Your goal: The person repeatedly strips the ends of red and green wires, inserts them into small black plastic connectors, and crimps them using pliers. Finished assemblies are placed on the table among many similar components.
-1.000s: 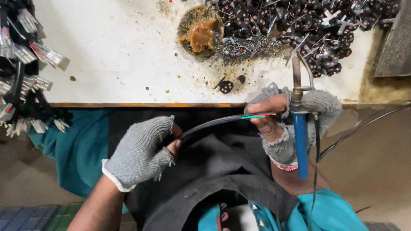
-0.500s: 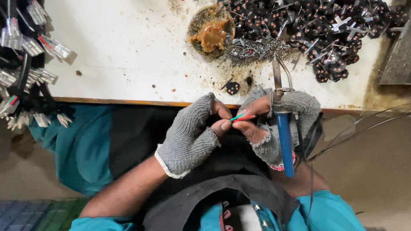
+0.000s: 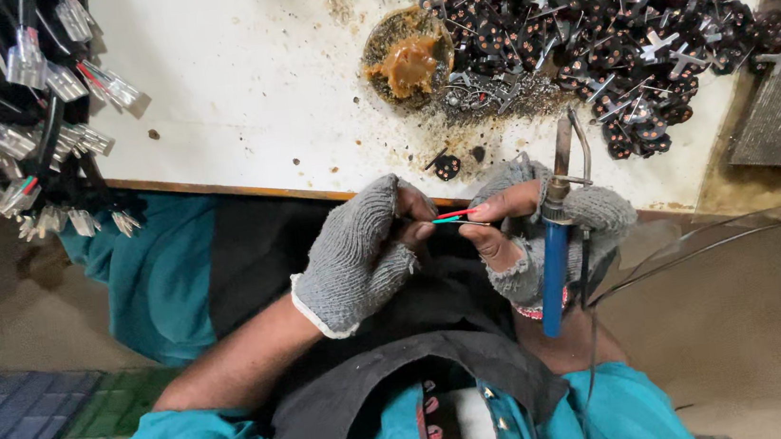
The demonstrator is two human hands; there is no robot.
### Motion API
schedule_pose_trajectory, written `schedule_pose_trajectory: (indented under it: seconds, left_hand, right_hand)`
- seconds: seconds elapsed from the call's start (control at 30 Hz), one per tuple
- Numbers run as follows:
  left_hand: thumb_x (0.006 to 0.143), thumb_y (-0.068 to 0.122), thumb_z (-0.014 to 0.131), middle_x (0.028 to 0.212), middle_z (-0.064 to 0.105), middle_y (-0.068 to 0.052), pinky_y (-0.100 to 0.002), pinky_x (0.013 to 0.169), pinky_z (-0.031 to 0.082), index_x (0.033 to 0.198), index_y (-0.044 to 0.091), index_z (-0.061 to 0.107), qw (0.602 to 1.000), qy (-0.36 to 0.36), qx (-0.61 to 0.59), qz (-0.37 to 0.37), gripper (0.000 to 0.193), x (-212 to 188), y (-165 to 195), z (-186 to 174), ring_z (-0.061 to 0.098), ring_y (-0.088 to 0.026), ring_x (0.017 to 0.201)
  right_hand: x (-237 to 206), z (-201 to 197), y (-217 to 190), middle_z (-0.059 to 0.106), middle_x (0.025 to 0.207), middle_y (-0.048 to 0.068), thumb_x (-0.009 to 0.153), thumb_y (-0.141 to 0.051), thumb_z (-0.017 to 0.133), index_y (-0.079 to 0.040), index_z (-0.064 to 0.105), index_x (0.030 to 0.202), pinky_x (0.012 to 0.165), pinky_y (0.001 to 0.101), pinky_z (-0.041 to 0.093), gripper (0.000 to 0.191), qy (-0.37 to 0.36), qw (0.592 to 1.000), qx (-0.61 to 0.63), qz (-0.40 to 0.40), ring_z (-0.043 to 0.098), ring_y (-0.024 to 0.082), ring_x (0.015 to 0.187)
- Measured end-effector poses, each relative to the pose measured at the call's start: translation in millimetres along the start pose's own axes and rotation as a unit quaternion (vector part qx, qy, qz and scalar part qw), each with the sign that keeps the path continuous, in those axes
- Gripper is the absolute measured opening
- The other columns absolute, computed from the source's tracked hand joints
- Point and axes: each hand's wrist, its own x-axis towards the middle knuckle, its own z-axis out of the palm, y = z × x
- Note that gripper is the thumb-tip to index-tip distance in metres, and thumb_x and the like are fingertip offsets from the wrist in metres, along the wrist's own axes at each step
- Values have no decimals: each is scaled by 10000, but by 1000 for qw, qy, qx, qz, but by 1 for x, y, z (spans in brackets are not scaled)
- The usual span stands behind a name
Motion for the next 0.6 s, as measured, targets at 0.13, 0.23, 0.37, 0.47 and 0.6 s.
schedule_pose_trajectory:
  seconds: [0.13, 0.23, 0.37, 0.47, 0.6]
  left_hand:
    - [1004, 35, 638, 927, 635, -83, -309, 673, 529, 1045, 40, 558, 999, 27, -20, 15, 90, 2, 2, 3, 665, -222, 739]
    - [906, 51, 700, 986, 634, -83, -347, 722, 537, 1054, 81, 593, 988, 37, 113, 99, 185, 1, 4, 1, 679, -279, 833]
    - [835, 147, 735, 1045, 655, -82, -392, 637, 530, 1040, 138, 638, 935, 22, 312, 167, 227, -4, 5, -1, 701, -285, 822]
    - [897, 190, 722, 1027, 658, -75, -398, 589, 520, 1024, 148, 652, 906, 5, 378, 192, 151, -6, 4, -3, 696, -266, 781]
    - [902, 192, 713, 1014, 650, -75, -394, 601, 520, 1045, 148, 642, 890, 1, 398, 223, 166, -5, 0, -4, 701, -263, 796]
  right_hand:
    - [1, 1, -6, 720, 862, 72, 916, -90, 856, -31, 702, 942, 801, 275, 571, 167, -8, 1000, -16, -21, 703, 151, 828]
    - [5, -1, -15, 729, 878, 75, 945, -78, 833, -33, 713, 963, 815, 279, 584, 130, -25, 998, -34, -43, 715, 159, 851]
    - [24, 2, -14, 707, 776, 58, 846, -71, 834, -41, 740, 883, 707, 300, 522, 106, -67, 989, -79, -109, 672, 159, 730]
    - [24, -4, -19, 761, 885, 88, 906, -90, 845, -86, 742, 957, 790, 318, 531, 116, -73, 973, -150, -156, 707, 212, 835]
    - [32, -14, -13, 754, 846, 106, 803, -81, 818, -70, 587, 846, 732, 393, 473, 235, -111, 948, -118, -273, 673, 253, 742]
